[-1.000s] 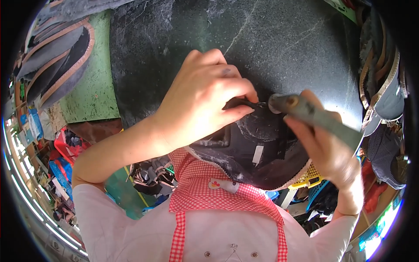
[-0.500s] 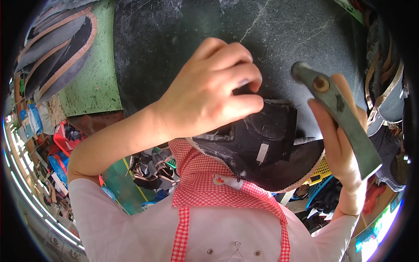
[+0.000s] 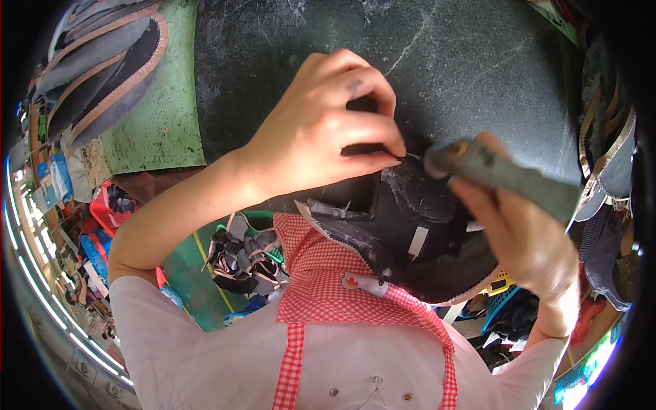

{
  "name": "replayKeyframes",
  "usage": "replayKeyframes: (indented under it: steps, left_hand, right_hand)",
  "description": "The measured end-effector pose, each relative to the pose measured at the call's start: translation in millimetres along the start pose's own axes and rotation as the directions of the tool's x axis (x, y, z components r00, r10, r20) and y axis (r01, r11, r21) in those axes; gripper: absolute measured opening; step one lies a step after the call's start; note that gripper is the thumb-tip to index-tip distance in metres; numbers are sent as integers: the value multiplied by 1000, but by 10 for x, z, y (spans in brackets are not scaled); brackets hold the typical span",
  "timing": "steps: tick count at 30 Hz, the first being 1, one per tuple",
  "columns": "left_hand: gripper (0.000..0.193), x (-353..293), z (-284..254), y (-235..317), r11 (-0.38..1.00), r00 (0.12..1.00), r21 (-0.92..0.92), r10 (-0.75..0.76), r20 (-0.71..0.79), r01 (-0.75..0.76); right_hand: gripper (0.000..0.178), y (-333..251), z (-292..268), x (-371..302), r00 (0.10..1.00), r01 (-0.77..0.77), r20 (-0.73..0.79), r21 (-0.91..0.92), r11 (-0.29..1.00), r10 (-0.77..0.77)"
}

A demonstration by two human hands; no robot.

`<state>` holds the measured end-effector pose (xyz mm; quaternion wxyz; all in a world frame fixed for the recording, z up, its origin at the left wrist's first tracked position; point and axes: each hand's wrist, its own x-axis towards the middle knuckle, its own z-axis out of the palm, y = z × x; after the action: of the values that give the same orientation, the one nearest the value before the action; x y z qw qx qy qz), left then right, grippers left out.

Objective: Hammering and assembling shoe upper components on a factory workbench.

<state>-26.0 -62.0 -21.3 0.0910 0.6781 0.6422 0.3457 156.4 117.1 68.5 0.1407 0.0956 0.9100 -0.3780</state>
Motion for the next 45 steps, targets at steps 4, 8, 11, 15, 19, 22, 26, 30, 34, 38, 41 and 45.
replayKeyframes:
  steps: [4, 8, 11, 15, 19, 22, 26, 30, 34, 38, 41, 45]
  left_hand:
    - [23, -14, -9, 29, 999, 999, 33, 32, 20, -32]
    - [22, -6, 15, 65, 998, 998, 19, -57, 12, 57]
    - [19, 18, 46, 36, 991, 991, -10, -135, -22, 135]
    - [13, 560, 264, -81, 999, 998, -1, 52, -34, -52]
    - [13, 803, 412, -46, 990, 989, 5, 138, 56, -138]
    - [19, 717, 370, -78, 995, 999, -94, 44, 10, -43]
    - [22, 690, 343, -20, 981, 983, 57, 184, -11, -183]
    - [19, 696, 333, 51, 973, 977, 92, 213, -2, -212]
    - [20, 693, 365, 109, 968, 980, 150, 197, 33, -200]
    - [22, 666, 303, 250, 989, 1000, 147, -16, -26, 20]
    - [21, 559, 349, 214, 986, 986, 50, -159, -49, 161]
    - [22, 519, 453, 301, 981, 993, 188, -18, -116, 40]
  right_hand:
    - [21, 5, 66, 24, 989, 89, -109, -103, 991, -100]
    - [25, 0, 15, 21, 994, -47, 105, 103, 994, 36]
    - [28, 60, -62, -103, 959, -226, -138, 162, 961, 248]
    - [26, 115, -129, -370, 911, -165, -338, 230, 959, 238]
    - [29, 358, 31, -427, 967, 13, -254, -35, 999, -22]
    - [26, 326, -26, -482, 957, -194, -171, 228, 954, 236]
    - [16, 398, -86, -456, 936, -63, -342, 66, 996, 82]
    - [33, 397, -107, -420, 952, -154, -246, 121, 981, 180]
    - [42, 387, -260, -276, 954, -227, -176, 99, 969, 242]
    - [42, 393, -26, -381, 973, -116, -208, -65, 991, 100]
    - [44, 423, -97, -297, 979, -114, -160, 69, 991, 124]
    - [42, 392, -202, -327, 970, -184, -148, 81, 980, 194]
